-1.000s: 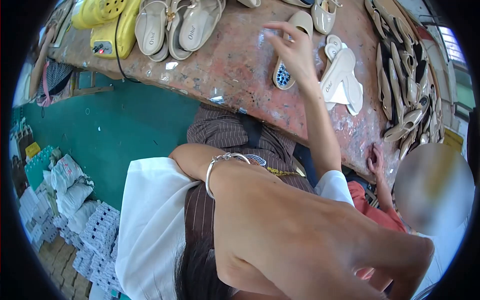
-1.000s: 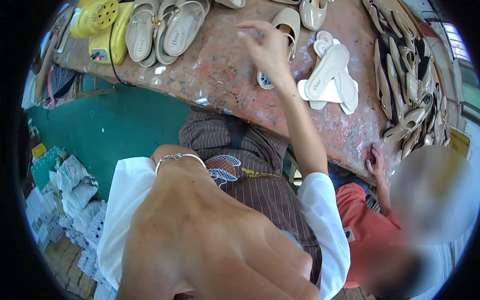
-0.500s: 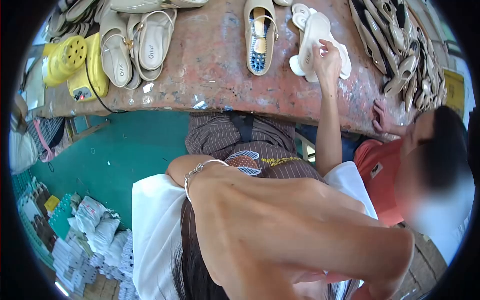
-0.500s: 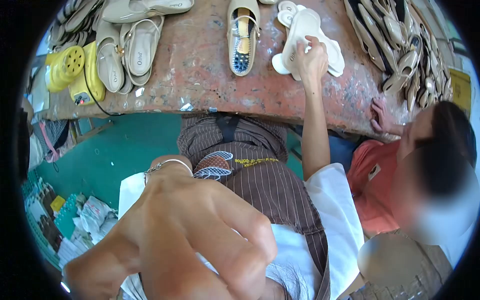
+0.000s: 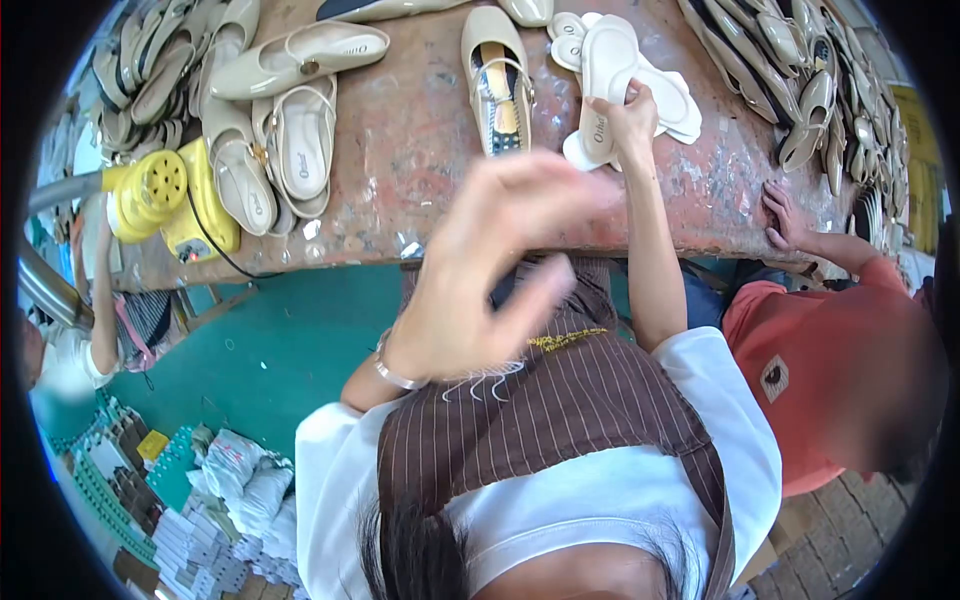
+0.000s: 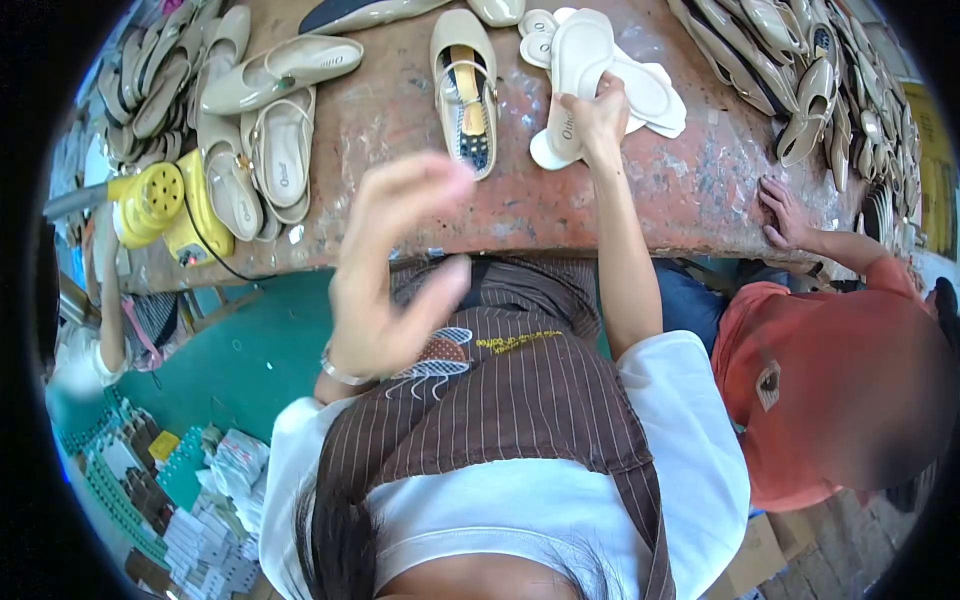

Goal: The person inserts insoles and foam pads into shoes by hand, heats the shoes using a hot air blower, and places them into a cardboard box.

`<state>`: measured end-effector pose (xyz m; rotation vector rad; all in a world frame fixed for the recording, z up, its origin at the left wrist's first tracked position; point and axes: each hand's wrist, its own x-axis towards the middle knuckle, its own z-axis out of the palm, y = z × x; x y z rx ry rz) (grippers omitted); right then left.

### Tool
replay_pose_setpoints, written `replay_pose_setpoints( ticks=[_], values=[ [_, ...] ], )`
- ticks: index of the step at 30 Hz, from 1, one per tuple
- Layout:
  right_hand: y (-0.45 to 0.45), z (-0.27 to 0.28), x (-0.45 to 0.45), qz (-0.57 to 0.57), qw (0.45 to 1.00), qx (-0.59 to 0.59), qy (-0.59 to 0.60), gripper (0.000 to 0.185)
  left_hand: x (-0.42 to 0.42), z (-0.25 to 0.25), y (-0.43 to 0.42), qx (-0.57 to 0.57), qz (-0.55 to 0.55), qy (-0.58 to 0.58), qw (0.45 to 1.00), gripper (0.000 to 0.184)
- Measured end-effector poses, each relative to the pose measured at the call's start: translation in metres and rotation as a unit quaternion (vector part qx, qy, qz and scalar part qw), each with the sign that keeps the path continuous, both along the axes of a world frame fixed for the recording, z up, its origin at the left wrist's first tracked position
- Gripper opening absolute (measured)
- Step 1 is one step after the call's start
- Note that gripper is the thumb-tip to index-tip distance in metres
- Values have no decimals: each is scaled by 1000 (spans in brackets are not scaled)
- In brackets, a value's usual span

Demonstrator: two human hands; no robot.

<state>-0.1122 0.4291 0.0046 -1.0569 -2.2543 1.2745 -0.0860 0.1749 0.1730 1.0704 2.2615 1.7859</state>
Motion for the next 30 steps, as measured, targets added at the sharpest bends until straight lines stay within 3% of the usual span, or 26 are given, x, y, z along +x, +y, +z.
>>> replay_pose_setpoints(
  ticks=[3,5,8,12,15,21,25,28,30],
  values=[
    [12,9,7,4,984,-171,49,41,-11,-78,9,-93,36,-2,995,45],
    [22,16,10,22,965,-254,69,39,-17,-117,24,-105,31,-140,984,44],
    [34,24,18,43,938,-332,90,37,-25,-130,71,-56,-7,-191,980,39],
    [38,35,34,53,901,-406,141,35,-47,-153,138,20,27,-228,973,36],
    [40,43,48,79,825,-517,212,35,-61,-170,178,49,35,-335,940,38],
    [64,42,69,28,778,-559,286,33,-80,-191,216,-82,17,-321,944,40],
    [89,59,85,96,635,-589,490,30,-87,-204,239,30,-3,-415,909,40],
    [97,69,100,128,642,-533,537,27,-102,-205,252,72,-46,-443,892,41],
    [98,80,109,223,629,-466,581,25,-128,-216,268,-114,-14,-315,942,38]
  ],
)
